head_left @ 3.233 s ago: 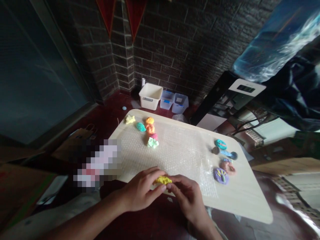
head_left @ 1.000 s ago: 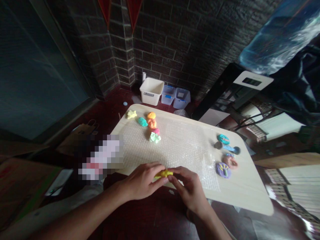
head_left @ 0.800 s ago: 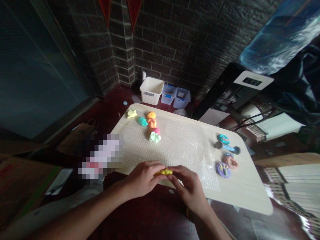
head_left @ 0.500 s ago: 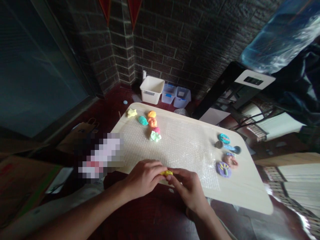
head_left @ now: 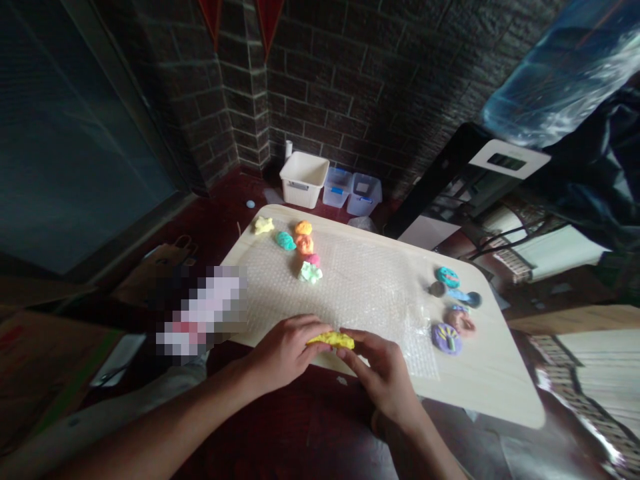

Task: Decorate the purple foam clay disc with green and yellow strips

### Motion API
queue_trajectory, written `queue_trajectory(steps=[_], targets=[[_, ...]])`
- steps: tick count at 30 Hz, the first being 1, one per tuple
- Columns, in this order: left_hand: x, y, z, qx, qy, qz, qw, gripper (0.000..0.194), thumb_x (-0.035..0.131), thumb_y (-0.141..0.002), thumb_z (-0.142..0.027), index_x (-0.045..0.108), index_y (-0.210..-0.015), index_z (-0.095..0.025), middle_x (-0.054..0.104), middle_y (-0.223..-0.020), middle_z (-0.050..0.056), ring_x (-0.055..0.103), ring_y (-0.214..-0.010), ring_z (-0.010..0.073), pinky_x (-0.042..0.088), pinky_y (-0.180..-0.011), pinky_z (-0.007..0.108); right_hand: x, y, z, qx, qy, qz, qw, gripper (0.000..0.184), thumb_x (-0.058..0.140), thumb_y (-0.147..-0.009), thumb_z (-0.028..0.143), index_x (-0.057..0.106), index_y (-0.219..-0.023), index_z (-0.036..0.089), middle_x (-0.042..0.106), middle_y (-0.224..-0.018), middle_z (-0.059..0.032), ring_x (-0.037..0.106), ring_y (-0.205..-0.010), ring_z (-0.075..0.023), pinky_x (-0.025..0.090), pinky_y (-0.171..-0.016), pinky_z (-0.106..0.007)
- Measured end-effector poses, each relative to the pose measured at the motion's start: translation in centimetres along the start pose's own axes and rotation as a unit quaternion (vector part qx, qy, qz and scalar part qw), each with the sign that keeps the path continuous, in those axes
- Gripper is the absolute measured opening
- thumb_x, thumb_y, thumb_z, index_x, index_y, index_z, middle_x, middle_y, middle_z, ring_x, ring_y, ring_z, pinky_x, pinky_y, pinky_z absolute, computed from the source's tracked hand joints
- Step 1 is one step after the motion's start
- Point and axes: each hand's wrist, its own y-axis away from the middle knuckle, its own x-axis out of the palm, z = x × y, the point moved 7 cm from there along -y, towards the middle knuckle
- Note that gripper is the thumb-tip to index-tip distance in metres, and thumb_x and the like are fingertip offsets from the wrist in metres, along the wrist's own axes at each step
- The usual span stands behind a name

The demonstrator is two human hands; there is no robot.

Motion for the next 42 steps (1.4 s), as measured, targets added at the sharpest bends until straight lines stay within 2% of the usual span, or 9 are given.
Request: queue_trajectory(steps=[5,11,15,19,24,28,33,38,42], targets=[[0.1,0.0,-0.2,-0.005,0.016,0.015,1.0,0.015,0.061,-0.103,-0.018,0.074,-0.11,-0.018,0.076,-0.099,0.007,0.072,-0.092,0.0209,0.056,-0.081,0.033,-0.1,0.0,0.1,-0.011,0.028,-0.007,1.0,0.027,0.077,-0.096,0.041,0.08,-0.113,0.021,0.084,-0.107,-0.0119,0.081,-0.096,-0.0281,0.067,-0.087,-0.041],[-0.1,0.1,-0.1,-0.057,0.019,0.025,0.998,0.022,0.07,-0.099,-0.035,0.073,-0.111,-0.017,0.077,-0.095,0.006,0.072,-0.084,0.0203,0.053,-0.075,0.031,-0.1,-0.2,0.6,-0.043,0.019,-0.01,0.999,0.02,0.076,-0.097,0.037,0.081,-0.111,0.023,0.082,-0.111,-0.0114,0.079,-0.102,-0.027,0.065,-0.092,-0.041],[0.2,0.0,0.5,-0.07,0.061,0.037,0.995,0.015,0.067,-0.101,-0.028,0.075,-0.109,-0.018,0.078,-0.094,0.005,0.073,-0.084,0.0186,0.051,-0.072,0.028,-0.4,-0.3,0.8,-0.055,0.006,-0.022,0.998,0.021,0.076,-0.096,0.037,0.08,-0.112,0.023,0.08,-0.106,-0.0102,0.078,-0.099,-0.0252,0.066,-0.09,-0.039],[0.1,-0.2,0.5,-0.043,0.058,0.025,0.997,0.014,0.063,-0.101,-0.017,0.075,-0.109,-0.018,0.078,-0.095,0.005,0.073,-0.087,0.0189,0.052,-0.075,0.028,-0.3,-0.2,0.1,-0.009,-0.019,-0.011,1.0,0.031,0.079,-0.094,0.041,0.078,-0.118,0.022,0.082,-0.106,-0.0102,0.079,-0.095,-0.0254,0.067,-0.084,-0.038],[0.1,-0.2,0.2,-0.028,0.031,0.029,0.999,0.016,0.061,-0.099,-0.011,0.076,-0.098,-0.016,0.075,-0.092,0.006,0.071,-0.085,0.019,0.05,-0.075,0.028,-0.1,-0.1,-0.4,0.027,-0.009,0.001,1.0,0.032,0.077,-0.095,0.045,0.079,-0.114,0.019,0.082,-0.092,-0.0081,0.076,-0.076,-0.0208,0.063,-0.07,-0.032],[0.2,-0.1,0.1,-0.052,0.008,0.056,0.997,0.005,0.068,-0.095,-0.015,0.073,-0.097,-0.017,0.073,-0.085,0.002,0.069,-0.078,0.0174,0.046,-0.069,0.027,0.0,0.0,-0.4,0.018,-0.006,0.006,1.0,0.028,0.077,-0.095,0.042,0.08,-0.113,0.02,0.083,-0.102,-0.0101,0.078,-0.091,-0.0239,0.064,-0.08,-0.034],[0.3,0.0,-0.4,-0.075,0.03,0.09,0.993,0.017,0.067,-0.099,-0.032,0.071,-0.106,-0.017,0.075,-0.086,0.002,0.07,-0.076,0.0184,0.045,-0.065,0.027,0.3,0.2,-0.3,-0.029,-0.028,0.02,0.999,0.025,0.077,-0.096,0.036,0.079,-0.119,0.026,0.079,-0.121,-0.0103,0.076,-0.112,-0.0266,0.062,-0.096,-0.038],[0.5,0.0,-0.4,-0.038,0.054,0.081,0.995,0.017,0.059,-0.102,-0.013,0.072,-0.112,-0.019,0.078,-0.103,0.005,0.073,-0.094,0.0203,0.05,-0.08,0.03,0.2,0.2,-0.9,0.018,-0.041,0.005,0.999,0.031,0.077,-0.096,0.041,0.077,-0.121,0.024,0.081,-0.116,-0.0098,0.077,-0.103,-0.0241,0.063,-0.09,-0.036],[0.5,0.0,-0.4,-0.007,0.024,0.067,0.997,0.016,0.058,-0.103,-0.013,0.072,-0.106,-0.019,0.076,-0.099,0.003,0.071,-0.09,0.0198,0.049,-0.078,0.03,0.3,0.0,-0.7,0.039,-0.027,0.021,0.999,0.028,0.077,-0.096,0.043,0.078,-0.111,0.019,0.081,-0.097,-0.0078,0.074,-0.082,-0.0189,0.06,-0.074,-0.03]])
